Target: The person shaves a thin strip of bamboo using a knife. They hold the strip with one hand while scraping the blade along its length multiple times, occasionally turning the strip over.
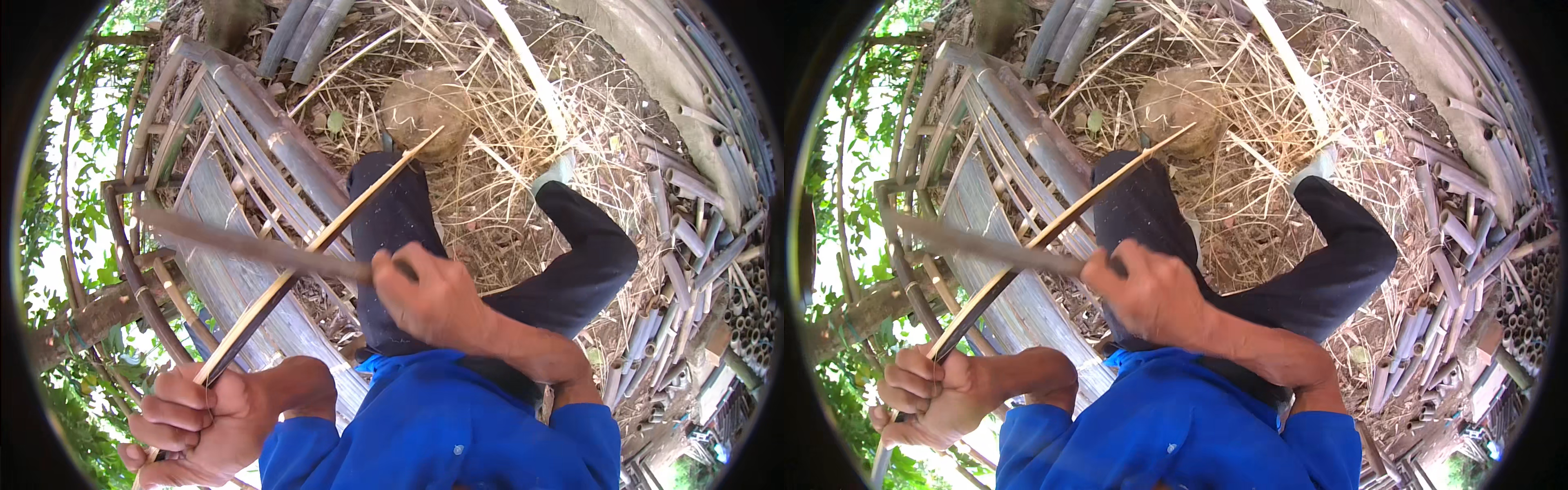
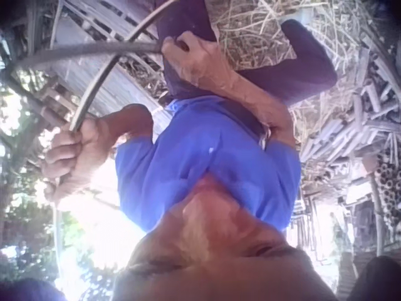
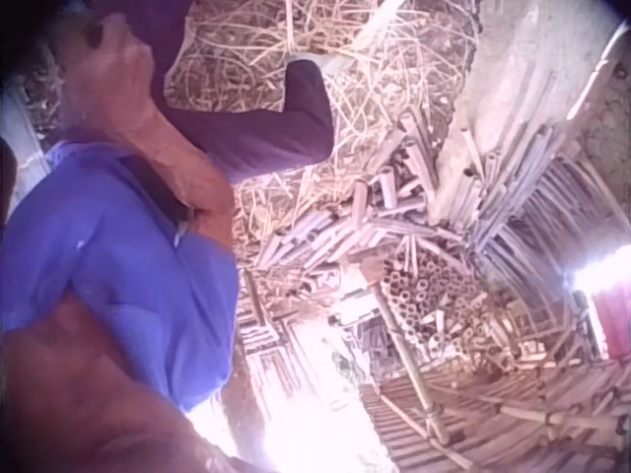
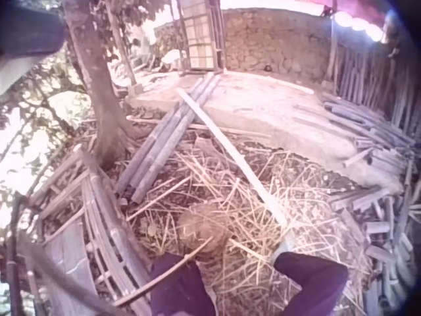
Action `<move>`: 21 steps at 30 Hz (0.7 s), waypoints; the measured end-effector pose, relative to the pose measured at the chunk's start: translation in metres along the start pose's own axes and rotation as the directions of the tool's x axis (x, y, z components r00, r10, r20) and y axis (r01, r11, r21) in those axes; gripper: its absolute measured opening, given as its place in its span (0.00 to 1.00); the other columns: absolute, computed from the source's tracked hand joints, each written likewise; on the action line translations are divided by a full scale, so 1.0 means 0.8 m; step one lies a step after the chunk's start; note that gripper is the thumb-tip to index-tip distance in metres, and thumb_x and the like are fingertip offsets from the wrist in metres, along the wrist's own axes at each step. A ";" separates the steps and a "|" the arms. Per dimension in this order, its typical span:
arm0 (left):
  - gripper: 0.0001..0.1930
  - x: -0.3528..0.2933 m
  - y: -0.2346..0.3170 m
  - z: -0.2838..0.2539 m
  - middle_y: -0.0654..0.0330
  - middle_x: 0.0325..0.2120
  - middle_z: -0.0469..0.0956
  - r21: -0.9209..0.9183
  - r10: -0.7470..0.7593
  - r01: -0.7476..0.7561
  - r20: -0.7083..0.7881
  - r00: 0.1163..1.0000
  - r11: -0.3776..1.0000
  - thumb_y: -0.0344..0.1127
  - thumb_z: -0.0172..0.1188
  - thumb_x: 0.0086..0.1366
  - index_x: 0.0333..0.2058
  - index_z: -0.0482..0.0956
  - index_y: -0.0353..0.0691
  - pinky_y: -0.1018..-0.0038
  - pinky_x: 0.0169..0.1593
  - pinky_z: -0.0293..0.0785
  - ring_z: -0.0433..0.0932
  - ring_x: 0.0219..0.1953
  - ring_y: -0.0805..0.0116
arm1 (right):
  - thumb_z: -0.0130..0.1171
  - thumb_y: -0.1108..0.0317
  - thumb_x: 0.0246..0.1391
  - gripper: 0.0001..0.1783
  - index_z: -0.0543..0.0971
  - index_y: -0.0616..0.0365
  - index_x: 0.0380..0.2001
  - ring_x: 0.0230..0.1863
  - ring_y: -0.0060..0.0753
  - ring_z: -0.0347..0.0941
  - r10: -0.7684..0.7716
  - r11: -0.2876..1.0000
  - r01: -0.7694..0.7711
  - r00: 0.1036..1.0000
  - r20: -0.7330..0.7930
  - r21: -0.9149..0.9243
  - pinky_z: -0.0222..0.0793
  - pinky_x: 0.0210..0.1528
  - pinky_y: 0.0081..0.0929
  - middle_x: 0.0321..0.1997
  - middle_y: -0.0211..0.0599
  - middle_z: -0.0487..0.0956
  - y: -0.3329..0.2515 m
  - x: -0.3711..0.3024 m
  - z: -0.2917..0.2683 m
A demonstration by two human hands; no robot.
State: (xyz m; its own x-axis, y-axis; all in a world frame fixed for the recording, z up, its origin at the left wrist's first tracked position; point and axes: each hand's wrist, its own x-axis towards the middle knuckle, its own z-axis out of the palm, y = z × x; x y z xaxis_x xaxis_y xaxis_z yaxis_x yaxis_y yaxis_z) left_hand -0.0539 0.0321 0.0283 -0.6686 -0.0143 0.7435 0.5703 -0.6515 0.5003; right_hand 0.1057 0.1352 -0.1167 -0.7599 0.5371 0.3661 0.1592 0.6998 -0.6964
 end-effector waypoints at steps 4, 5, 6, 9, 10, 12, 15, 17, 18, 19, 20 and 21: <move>0.16 0.006 0.001 -0.006 0.70 0.14 0.52 -0.077 -0.022 0.023 0.017 1.000 0.997 0.48 0.54 0.73 0.35 0.70 0.39 0.79 0.17 0.40 0.45 0.12 0.80 | 0.60 0.70 0.59 0.07 0.73 0.59 0.37 0.20 0.50 0.74 0.276 0.947 -0.265 0.960 0.041 -0.181 0.73 0.19 0.39 0.25 0.43 0.72 0.128 -0.014 0.031; 0.17 0.007 0.003 -0.010 0.70 0.14 0.52 -0.119 -0.073 0.076 0.026 0.997 0.990 0.48 0.54 0.74 0.35 0.69 0.39 0.79 0.17 0.40 0.46 0.13 0.79 | 0.59 0.70 0.59 0.07 0.73 0.60 0.37 0.20 0.50 0.73 0.331 0.926 -0.318 0.943 0.034 -0.204 0.73 0.19 0.39 0.25 0.43 0.71 0.132 -0.004 0.029; 0.17 0.008 0.004 -0.014 0.70 0.14 0.52 -0.108 -0.073 0.076 0.026 0.997 0.991 0.48 0.54 0.74 0.35 0.69 0.39 0.79 0.17 0.40 0.46 0.13 0.79 | 0.59 0.70 0.59 0.07 0.73 0.60 0.37 0.20 0.50 0.73 0.331 0.928 -0.317 0.943 0.043 -0.198 0.73 0.19 0.39 0.25 0.43 0.71 0.126 -0.001 0.030; 0.15 0.016 0.007 -0.039 0.69 0.16 0.54 -0.188 -0.099 0.128 0.159 0.982 0.974 0.46 0.50 0.74 0.35 0.66 0.40 0.78 0.19 0.46 0.49 0.15 0.77 | 0.61 0.71 0.56 0.10 0.77 0.63 0.40 0.22 0.39 0.76 -0.010 0.991 0.025 0.994 0.112 -0.128 0.73 0.19 0.35 0.26 0.39 0.72 0.063 -0.003 0.016; 0.15 0.016 0.005 -0.041 0.69 0.16 0.54 -0.192 -0.112 0.142 0.157 0.981 0.971 0.46 0.50 0.74 0.35 0.66 0.40 0.78 0.19 0.46 0.49 0.15 0.77 | 0.62 0.72 0.54 0.12 0.79 0.63 0.42 0.23 0.33 0.77 -0.036 0.998 0.038 0.998 0.055 -0.045 0.73 0.19 0.32 0.26 0.37 0.72 0.044 0.000 0.012; 0.14 0.018 0.007 -0.039 0.68 0.17 0.55 -0.161 -0.060 0.082 0.140 0.988 0.983 0.44 0.50 0.74 0.35 0.65 0.39 0.78 0.18 0.47 0.50 0.16 0.77 | 0.61 0.72 0.56 0.09 0.76 0.62 0.40 0.23 0.40 0.77 -0.018 0.999 0.016 0.998 0.057 0.035 0.74 0.21 0.36 0.27 0.40 0.73 0.045 0.000 0.018; 0.14 0.020 0.009 -0.042 0.68 0.17 0.55 -0.027 0.000 0.003 0.113 0.994 1.000 0.43 0.51 0.73 0.34 0.64 0.39 0.78 0.18 0.47 0.50 0.16 0.76 | 0.61 0.71 0.57 0.08 0.72 0.60 0.37 0.25 0.48 0.78 0.271 0.957 -0.258 0.958 0.096 -0.133 0.74 0.23 0.41 0.28 0.46 0.76 0.138 -0.007 0.052; 0.12 0.022 0.002 -0.036 0.67 0.17 0.59 -0.022 0.008 -0.005 0.118 0.993 1.000 0.40 0.53 0.70 0.33 0.66 0.38 0.78 0.16 0.49 0.53 0.15 0.76 | 0.61 0.70 0.58 0.10 0.69 0.59 0.35 0.26 0.54 0.78 0.387 0.917 -0.373 0.918 0.091 -0.143 0.75 0.25 0.44 0.28 0.49 0.77 0.205 -0.008 0.058; 0.12 0.018 -0.003 -0.030 0.67 0.17 0.59 -0.019 0.003 -0.001 0.115 0.993 1.000 0.40 0.53 0.70 0.33 0.66 0.38 0.78 0.16 0.49 0.53 0.15 0.76 | 0.61 0.70 0.58 0.10 0.69 0.59 0.35 0.26 0.54 0.78 0.389 0.916 -0.374 0.916 0.096 -0.145 0.75 0.25 0.44 0.28 0.49 0.77 0.207 -0.012 0.061; 0.14 0.013 -0.007 -0.025 0.71 0.15 0.55 -0.019 0.014 -0.013 0.056 0.998 1.000 0.44 0.47 0.74 0.31 0.65 0.43 0.80 0.14 0.49 0.51 0.13 0.79 | 0.59 0.69 0.58 0.09 0.69 0.58 0.37 0.24 0.55 0.78 0.361 0.929 -0.350 0.928 0.093 -0.119 0.75 0.24 0.45 0.27 0.51 0.76 0.206 -0.018 0.066; 0.17 0.009 -0.013 -0.015 0.75 0.14 0.51 -0.011 0.033 -0.033 0.001 0.999 0.999 0.49 0.41 0.79 0.30 0.64 0.48 0.83 0.12 0.49 0.50 0.11 0.82 | 0.58 0.69 0.58 0.08 0.70 0.57 0.38 0.22 0.57 0.77 0.328 0.943 -0.321 0.940 0.093 -0.084 0.75 0.23 0.46 0.26 0.53 0.75 0.196 -0.013 0.067; 0.14 0.014 -0.011 -0.021 0.74 0.15 0.50 -0.019 0.019 -0.019 0.009 1.000 1.000 0.48 0.42 0.79 0.35 0.65 0.47 0.83 0.12 0.48 0.49 0.12 0.82 | 0.57 0.69 0.59 0.08 0.70 0.57 0.39 0.22 0.58 0.77 0.239 0.971 -0.239 0.967 0.084 -0.017 0.76 0.23 0.48 0.26 0.53 0.75 0.182 -0.011 0.061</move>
State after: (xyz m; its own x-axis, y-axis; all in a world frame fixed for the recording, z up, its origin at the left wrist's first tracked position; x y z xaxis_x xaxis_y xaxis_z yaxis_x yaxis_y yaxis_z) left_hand -0.0748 0.0252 0.0250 -0.6535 -0.0199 0.7567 0.5736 -0.6653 0.4779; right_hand 0.1048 0.2094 -0.2512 -0.7497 0.6477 0.1357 0.3465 0.5589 -0.7534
